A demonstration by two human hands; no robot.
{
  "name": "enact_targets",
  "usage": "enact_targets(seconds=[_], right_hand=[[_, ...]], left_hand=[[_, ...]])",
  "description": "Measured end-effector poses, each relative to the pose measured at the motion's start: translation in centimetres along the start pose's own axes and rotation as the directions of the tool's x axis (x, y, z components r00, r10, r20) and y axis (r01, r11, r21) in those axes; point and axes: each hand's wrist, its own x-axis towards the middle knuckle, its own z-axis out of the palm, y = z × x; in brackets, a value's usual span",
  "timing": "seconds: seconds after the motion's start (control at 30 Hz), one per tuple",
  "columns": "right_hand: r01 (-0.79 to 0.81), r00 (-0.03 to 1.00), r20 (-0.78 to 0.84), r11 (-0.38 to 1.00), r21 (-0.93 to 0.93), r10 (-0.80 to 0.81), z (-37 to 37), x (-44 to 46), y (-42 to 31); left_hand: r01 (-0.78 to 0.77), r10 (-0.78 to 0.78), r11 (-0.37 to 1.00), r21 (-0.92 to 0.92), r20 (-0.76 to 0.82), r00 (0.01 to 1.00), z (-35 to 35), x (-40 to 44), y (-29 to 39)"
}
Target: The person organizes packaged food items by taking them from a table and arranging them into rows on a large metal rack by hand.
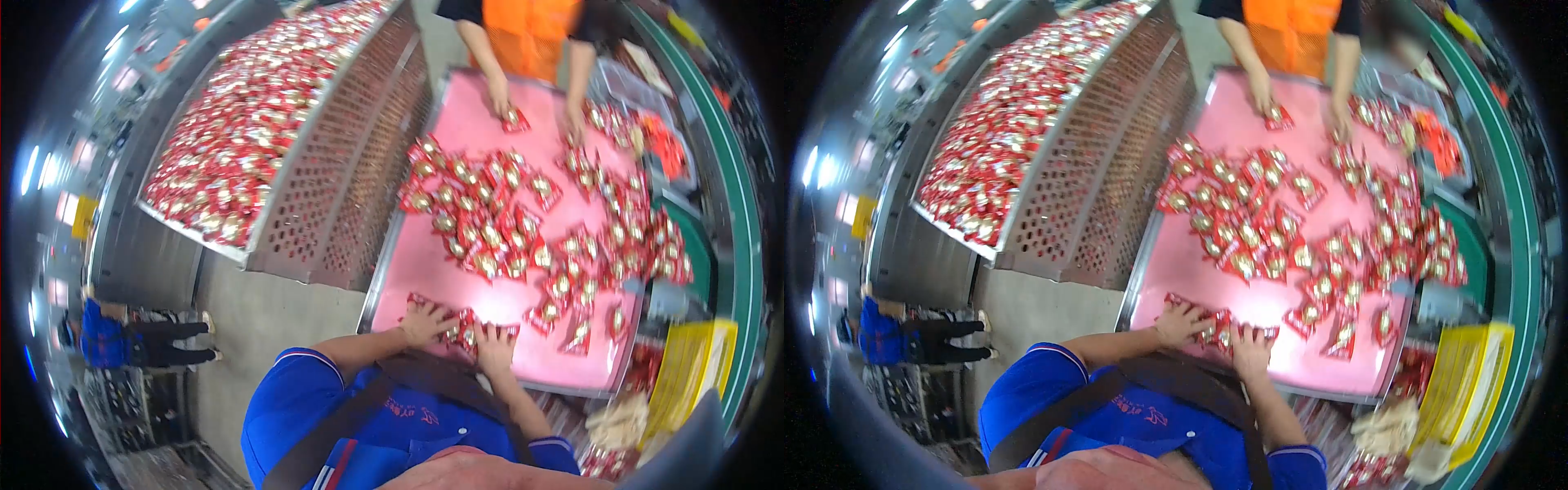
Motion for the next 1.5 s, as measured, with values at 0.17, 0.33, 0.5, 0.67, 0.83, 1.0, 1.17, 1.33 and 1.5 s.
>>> enact_targets(seconds=[0.17, 0.33, 0.5, 0.67, 0.83, 1.0, 1.17, 1.33, 1.5], right_hand=[[-0.073, 0.964, 0.266, 0.957, 0.28, -0.004, -4.2, 1.6, 1.9], [0.133, 0.989, -0.101, 0.957, 0.26, -0.11, -17.8, 5.5, 0.7], [0.465, 0.711, -0.559, 0.881, -0.081, -0.427, -33.5, 11.1, -7.3], [0.549, 0.484, -0.613, 0.762, -0.344, -0.625, -41.3, 16.2, -22.9], [0.589, 0.393, -0.601, 0.693, -0.417, -0.696, -42.0, 24.1, -44.0], [0.736, 0.439, -0.584, 0.646, -0.203, -0.683, -39.4, 35.3, -63.9], [0.739, 0.621, -0.518, 0.66, 0.135, -0.588, -33.1, 44.8, -79.9], [0.598, 0.782, -0.35, 0.778, 0.191, -0.515, -28.6, 49.7, -87.5], [0.459, 0.888, -0.069, 0.875, 0.157, -0.454, -27.2, 52.9, -89.6]], left_hand=[[-0.024, 0.007, 0.986, -0.166, -0.104, 0.995, -2.2, -0.2, -0.4], [-0.096, 0.016, 0.987, -0.126, -0.523, 0.852, -14.5, -6.6, -0.4], [-0.004, 0.241, 0.965, 0.263, -0.878, 0.413, -28.0, -19.8, -3.7], [0.235, 0.38, 0.872, 0.43, -0.896, 0.232, -31.1, -34.0, -13.5], [0.2, 0.376, 0.885, 0.42, -0.899, 0.224, -28.9, -48.0, -30.8], [0.182, 0.098, 0.974, 0.137, -0.973, 0.208, -25.3, -61.0, -46.9], [0.276, -0.16, 0.957, -0.093, -0.959, 0.233, -21.9, -69.4, -59.3], [0.321, -0.267, 0.935, -0.148, -0.891, 0.366, -19.5, -70.9, -68.9], [0.341, -0.279, 0.934, -0.103, -0.809, 0.517, -18.7, -68.7, -74.9]])
